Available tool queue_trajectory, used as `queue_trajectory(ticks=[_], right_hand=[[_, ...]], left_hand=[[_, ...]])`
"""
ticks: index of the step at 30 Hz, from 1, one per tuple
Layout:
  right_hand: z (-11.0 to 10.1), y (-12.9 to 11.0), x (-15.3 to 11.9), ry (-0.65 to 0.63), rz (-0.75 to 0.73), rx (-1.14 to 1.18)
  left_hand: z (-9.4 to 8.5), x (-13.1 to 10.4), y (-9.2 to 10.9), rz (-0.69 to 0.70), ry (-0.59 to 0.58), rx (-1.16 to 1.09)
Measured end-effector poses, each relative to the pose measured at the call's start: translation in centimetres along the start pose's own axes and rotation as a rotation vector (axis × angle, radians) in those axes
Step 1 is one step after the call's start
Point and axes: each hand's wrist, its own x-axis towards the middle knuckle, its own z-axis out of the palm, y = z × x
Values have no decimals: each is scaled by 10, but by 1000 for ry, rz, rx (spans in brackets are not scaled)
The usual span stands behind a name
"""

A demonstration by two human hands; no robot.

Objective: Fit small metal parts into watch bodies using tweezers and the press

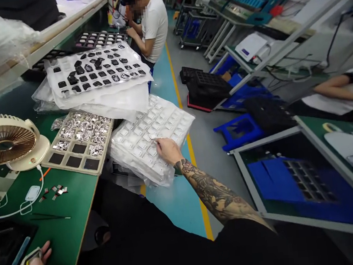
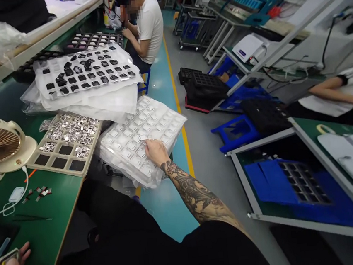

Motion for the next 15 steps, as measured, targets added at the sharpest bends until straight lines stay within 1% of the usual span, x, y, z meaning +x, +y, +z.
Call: queue_trajectory(ticks=[2,4,6,7,9,10,11,13,14,15], right_hand=[[-7,-8,1,56,-8,62],[-12,-26,1,89,-48,158],[-9,-56,-1,61,-129,273],[-3,-74,-4,28,-179,334],[14,-115,-11,-44,-255,489],[24,-137,-15,-92,-259,601],[36,-160,-20,-158,-255,714],[59,-207,-33,-345,-257,899],[70,-229,-40,-456,-298,946],[80,-250,-48,-562,-371,969]], left_hand=[[4,4,0,-93,59,-49],[9,7,2,-167,101,-82],[13,6,7,-216,117,-119],[14,5,11,-238,110,-145],[16,3,22,-302,53,-237],[17,3,27,-319,24,-297],[17,5,31,-328,23,-355],[16,11,35,-361,44,-474],[14,13,36,-372,64,-523],[11,14,35,-381,85,-564]])
